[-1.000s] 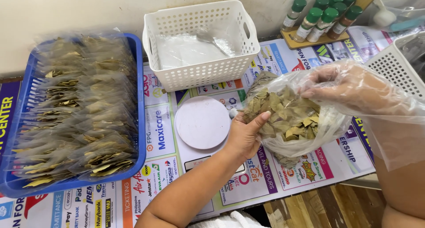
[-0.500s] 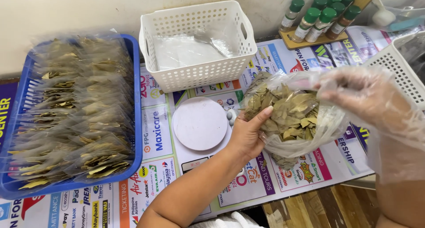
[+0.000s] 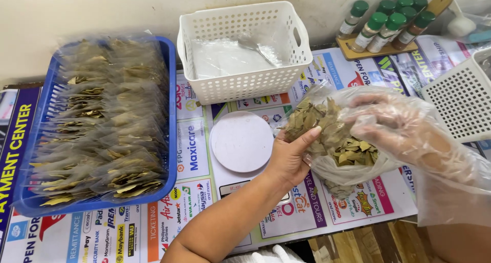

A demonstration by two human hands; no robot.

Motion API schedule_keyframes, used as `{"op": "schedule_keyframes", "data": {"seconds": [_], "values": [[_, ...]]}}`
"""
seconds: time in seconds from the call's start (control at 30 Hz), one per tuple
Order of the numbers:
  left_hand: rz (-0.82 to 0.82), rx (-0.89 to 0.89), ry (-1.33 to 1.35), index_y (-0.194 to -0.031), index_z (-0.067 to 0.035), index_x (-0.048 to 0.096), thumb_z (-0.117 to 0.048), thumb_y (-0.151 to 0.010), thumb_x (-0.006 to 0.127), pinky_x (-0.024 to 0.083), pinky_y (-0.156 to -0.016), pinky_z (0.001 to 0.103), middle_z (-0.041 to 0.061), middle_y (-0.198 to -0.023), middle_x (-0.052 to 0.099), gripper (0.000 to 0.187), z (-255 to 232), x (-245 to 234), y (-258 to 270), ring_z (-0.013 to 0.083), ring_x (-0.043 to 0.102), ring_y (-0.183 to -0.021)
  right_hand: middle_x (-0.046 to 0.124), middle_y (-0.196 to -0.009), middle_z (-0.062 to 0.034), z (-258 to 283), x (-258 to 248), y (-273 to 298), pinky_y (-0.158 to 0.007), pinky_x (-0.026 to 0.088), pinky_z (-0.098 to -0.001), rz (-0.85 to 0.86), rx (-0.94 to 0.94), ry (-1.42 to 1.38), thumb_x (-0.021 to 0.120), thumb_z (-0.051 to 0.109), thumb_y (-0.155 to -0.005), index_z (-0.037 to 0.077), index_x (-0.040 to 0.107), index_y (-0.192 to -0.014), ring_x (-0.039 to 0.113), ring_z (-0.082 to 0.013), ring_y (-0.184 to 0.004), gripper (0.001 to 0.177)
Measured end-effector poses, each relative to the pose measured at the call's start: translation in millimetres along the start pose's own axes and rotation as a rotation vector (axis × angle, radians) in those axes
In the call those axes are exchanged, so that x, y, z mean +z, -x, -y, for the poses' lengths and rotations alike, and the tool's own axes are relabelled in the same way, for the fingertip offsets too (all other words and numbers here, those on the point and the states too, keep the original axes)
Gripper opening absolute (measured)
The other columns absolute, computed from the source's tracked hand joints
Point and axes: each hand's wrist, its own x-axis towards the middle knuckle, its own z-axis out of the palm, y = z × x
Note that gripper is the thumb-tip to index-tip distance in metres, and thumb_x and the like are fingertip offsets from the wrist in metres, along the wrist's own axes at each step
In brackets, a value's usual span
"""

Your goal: Packaging dried bay leaves into small plastic bags and arranging them in a tray.

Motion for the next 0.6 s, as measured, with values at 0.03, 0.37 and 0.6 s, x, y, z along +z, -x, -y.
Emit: {"op": "schedule_keyframes", "data": {"seconds": [0.03, 0.37, 0.6], "values": [[0.001, 0.028, 0.008, -0.123, -0.004, 0.069, 0.000, -0.077, 0.082, 0.063, -0.090, 0.050, 0.017, -0.116, 0.075, 0.047, -0.3, 0.7, 1.0, 0.0319, 0.072, -0.105, 0.073, -0.122, -0.0122, 5.6, -0.8, -1.5, -0.086, 0.065, -0.0264, 0.038, 0.004, 0.018, 0.069, 0.019, -0.090, 0.010, 0.078, -0.101, 0.073, -0.0194, -0.108, 0.017], [0.274, 0.118, -0.019, -0.123, -0.006, 0.065, -0.006, -0.087, 0.080, 0.064, -0.084, 0.035, 0.017, -0.116, 0.075, 0.039, -32.4, -19.7, 14.3, 0.0269, 0.075, -0.098, 0.076, -0.096, -0.0172, 5.5, 32.9, -12.7, -0.079, 0.063, -0.0331, -0.104, -0.002, 0.091, 0.075, 0.024, -0.091, -0.003, 0.074, -0.100, 0.073, -0.0254, -0.083, 0.029], [0.413, 0.509, -0.868, -0.122, -0.004, 0.059, -0.009, -0.095, 0.073, 0.057, -0.097, 0.027, 0.008, -0.113, 0.071, 0.031, -126.3, -53.1, 52.9, 0.0134, 0.068, -0.105, 0.075, -0.091, 0.0018, 39.4, 50.6, -64.2, -0.068, 0.061, -0.0214, 0.121, -0.140, 0.119, 0.078, 0.019, -0.088, 0.014, 0.069, -0.095, 0.071, -0.0101, -0.073, 0.012]]}}
